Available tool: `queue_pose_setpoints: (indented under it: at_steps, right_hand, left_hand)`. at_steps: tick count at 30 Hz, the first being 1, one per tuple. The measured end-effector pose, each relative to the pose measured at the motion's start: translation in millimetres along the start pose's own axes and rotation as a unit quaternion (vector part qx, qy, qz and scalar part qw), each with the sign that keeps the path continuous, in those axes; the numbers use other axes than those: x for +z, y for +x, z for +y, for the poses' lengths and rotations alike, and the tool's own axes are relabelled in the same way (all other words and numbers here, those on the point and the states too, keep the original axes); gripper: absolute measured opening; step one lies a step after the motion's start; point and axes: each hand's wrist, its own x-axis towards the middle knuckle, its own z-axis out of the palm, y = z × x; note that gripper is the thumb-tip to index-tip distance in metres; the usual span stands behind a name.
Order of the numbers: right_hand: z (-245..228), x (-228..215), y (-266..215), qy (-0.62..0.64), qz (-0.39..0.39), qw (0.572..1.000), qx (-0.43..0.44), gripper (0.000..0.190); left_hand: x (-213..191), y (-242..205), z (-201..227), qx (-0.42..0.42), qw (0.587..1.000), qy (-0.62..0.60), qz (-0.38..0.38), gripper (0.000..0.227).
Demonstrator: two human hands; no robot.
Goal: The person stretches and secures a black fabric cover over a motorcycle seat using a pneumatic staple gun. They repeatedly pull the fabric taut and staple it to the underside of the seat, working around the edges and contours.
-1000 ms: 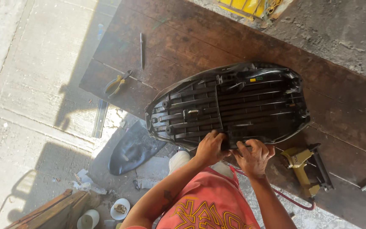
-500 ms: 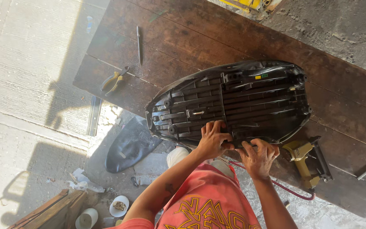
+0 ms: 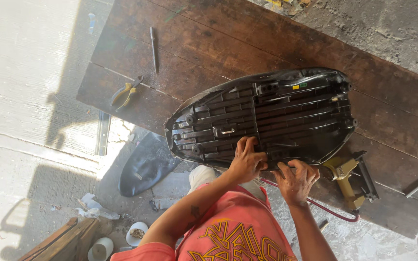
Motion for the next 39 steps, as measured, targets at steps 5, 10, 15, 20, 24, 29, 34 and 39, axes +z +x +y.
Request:
queue_pose_setpoints:
  at_steps: [5, 10, 15, 20, 24, 29, 34, 39]
  right_hand:
    - [-12.4, -6.2, -0.3, -0.009, -0.023, 0.999, 0.044, 0.036]
    - [-31.0, -20.6, -7.7, 0.088, -0.009, 0.984, 0.157, 0.049]
    - [-21.0, -11.7, -16.0, 0.534, -0.026, 0.692, 0.484, 0.064]
    - [-6.5, 2.5, -15.4, 0.664, -0.101, 0.521, 0.527, 0.061]
    - [-8.8, 12.2, -14.3, 0.694, -0.145, 0.513, 0.483, 0.042]
    - [-7.8, 12.5, -8.8, 0.702, -0.157, 0.535, 0.444, 0.033]
    - [-11.9, 18.0, -11.7, 0.658, -0.151, 0.56, 0.48, 0.028]
    - [-14.9, 27.8, -17.0, 0.628, -0.136, 0.58, 0.501, 0.022]
  left_hand:
    - [6.1, -8.2, -0.9, 0.036, 0.998, 0.035, 0.031, 0.017]
    - [0.8, -3.8, -4.5, 0.004, 0.999, 0.04, -0.024, 0.014]
    - [4.2, -6.6, -7.9, 0.007, 0.999, 0.039, -0.035, 0.015]
    - [5.5, -4.4, -10.0, 0.019, 0.999, 0.038, -0.017, 0.016]
    - [6.2, -8.1, -9.6, 0.015, 0.999, 0.038, -0.013, 0.017]
    - [6.8, -5.0, -8.5, 0.029, 0.998, 0.053, 0.009, 0.016]
    - [10.1, -5.6, -12.3, 0.025, 0.998, 0.061, -0.002, 0.017]
    - [13.6, -5.8, -14.9, 0.042, 0.997, 0.068, 0.016, 0.015]
